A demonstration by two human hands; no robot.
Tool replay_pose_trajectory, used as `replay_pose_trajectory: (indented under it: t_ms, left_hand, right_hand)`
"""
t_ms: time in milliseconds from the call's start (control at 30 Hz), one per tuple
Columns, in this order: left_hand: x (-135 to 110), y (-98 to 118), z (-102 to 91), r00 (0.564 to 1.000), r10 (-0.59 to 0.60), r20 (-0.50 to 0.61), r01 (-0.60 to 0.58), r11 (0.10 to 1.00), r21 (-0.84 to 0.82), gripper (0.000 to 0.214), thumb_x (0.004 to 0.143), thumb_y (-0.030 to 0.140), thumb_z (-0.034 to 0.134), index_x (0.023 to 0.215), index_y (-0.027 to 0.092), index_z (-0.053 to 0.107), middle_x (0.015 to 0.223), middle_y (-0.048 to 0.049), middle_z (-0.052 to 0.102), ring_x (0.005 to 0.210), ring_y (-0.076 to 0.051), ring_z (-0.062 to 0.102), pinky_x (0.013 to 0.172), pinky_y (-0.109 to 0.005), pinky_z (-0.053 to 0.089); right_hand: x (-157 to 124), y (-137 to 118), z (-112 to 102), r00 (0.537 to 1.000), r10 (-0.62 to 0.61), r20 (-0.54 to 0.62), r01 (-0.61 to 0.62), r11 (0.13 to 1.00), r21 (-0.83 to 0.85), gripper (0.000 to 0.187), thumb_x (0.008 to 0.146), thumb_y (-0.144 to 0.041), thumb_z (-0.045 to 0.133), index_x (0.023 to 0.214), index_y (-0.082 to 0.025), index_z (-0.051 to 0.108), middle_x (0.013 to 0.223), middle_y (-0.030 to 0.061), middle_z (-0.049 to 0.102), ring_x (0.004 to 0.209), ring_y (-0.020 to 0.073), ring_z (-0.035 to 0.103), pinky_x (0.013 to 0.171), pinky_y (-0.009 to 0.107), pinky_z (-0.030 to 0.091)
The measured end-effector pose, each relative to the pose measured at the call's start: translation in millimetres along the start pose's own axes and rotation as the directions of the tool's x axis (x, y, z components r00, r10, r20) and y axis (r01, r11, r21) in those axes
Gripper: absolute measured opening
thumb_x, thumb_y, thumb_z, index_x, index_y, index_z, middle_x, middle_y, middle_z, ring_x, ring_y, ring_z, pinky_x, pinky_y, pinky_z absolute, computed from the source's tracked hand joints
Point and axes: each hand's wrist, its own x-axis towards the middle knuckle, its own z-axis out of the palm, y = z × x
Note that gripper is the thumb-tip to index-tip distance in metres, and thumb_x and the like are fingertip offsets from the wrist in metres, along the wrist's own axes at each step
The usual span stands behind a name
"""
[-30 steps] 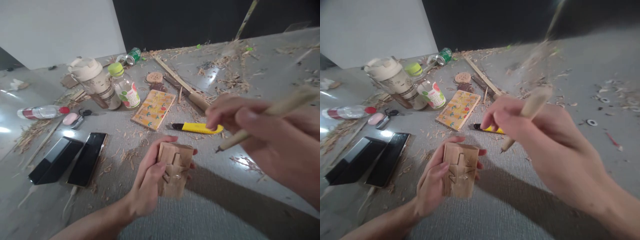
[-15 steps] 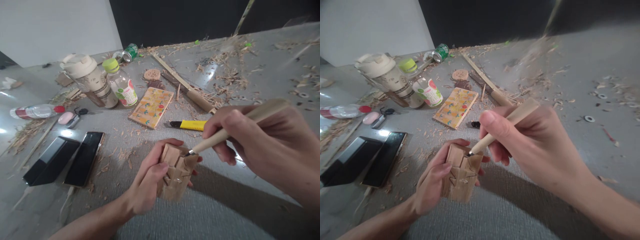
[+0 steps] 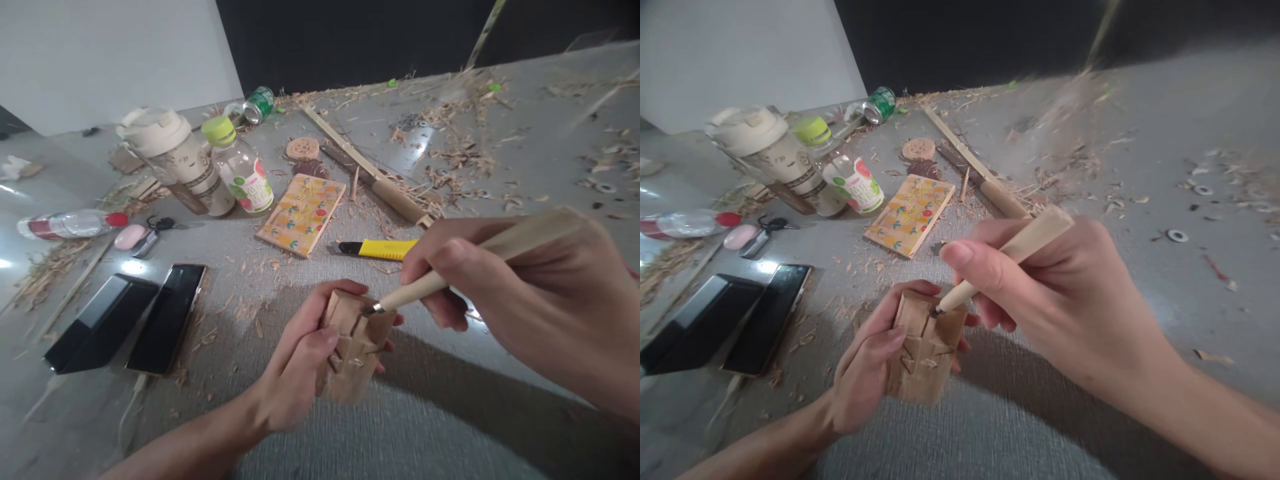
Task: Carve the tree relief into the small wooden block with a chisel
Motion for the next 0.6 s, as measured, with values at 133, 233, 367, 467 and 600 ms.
replay_pose_trajectory:
  t_ms: [133, 233, 367, 467, 600]
  left_hand:
    - [-1, 2, 3.7, 1.0, -0.021, -0.021, 0.021, 1.0, 0.004, 0.035, 0.114, 0.04, 0.072, 0.145, 0.025, 0.068, 0.129, -0.0117, 0.088, 0.104, -0.023, 0.087, 0.09, -0.033, 0.07]
    - [-1, 3, 4.5, 0.997, -0.056, -0.055, 0.057, 0.998, 0.014, 0.04, 0.112, 0.043, 0.075, 0.146, 0.025, 0.065, 0.127, -0.0124, 0.088, 0.102, -0.024, 0.087, 0.089, -0.034, 0.07]
    - [0, 0, 4.3, 0.997, -0.023, -0.067, 0.027, 0.998, 0.057, 0.041, 0.11, 0.041, 0.076, 0.147, 0.025, 0.065, 0.122, -0.0104, 0.087, 0.1, -0.022, 0.085, 0.088, -0.033, 0.069]
    - [0, -2, 4.9, 0.996, 0.043, -0.075, -0.035, 0.995, 0.098, 0.038, 0.11, 0.038, 0.076, 0.145, 0.026, 0.067, 0.114, -0.006, 0.086, 0.097, -0.02, 0.083, 0.086, -0.029, 0.068]
    - [-1, -2, 5.4, 0.99, 0.061, -0.124, -0.039, 0.985, 0.171, 0.036, 0.112, 0.039, 0.071, 0.146, 0.027, 0.065, 0.113, -0.0058, 0.087, 0.092, -0.019, 0.082, 0.084, -0.029, 0.067]
  right_hand:
    - [-3, 0, 4, 1.0, -0.029, 0.0, 0.029, 0.997, 0.067, 0.056, 0.116, -0.033, 0.067, 0.06, -0.027, 0.069, 0.053, -0.008, 0.06, 0.042, 0.0049, 0.051, 0.038, 0.019, 0.033]
    - [-6, -2, 9, 0.998, -0.043, -0.048, 0.045, 0.998, 0.053, 0.054, 0.113, -0.027, 0.068, 0.059, -0.025, 0.064, 0.053, -0.0095, 0.059, 0.042, 0.003, 0.047, 0.037, 0.018, 0.029]
    - [-10, -5, 12, 0.998, -0.051, -0.032, 0.051, 0.999, -0.003, 0.053, 0.113, -0.029, 0.065, 0.06, -0.025, 0.065, 0.05, -0.0095, 0.054, 0.039, 0.0031, 0.044, 0.037, 0.017, 0.03]
    - [-13, -6, 11, 0.998, -0.048, -0.034, 0.045, 0.993, -0.106, 0.053, 0.116, -0.035, 0.062, 0.065, -0.026, 0.07, 0.05, -0.0081, 0.054, 0.039, 0.0046, 0.045, 0.037, 0.019, 0.03]
    - [-18, -4, 13, 0.997, -0.029, -0.069, 0.018, 0.988, -0.153, 0.055, 0.117, -0.037, 0.06, 0.064, -0.027, 0.067, 0.046, -0.007, 0.049, 0.037, 0.0078, 0.041, 0.038, 0.026, 0.029]
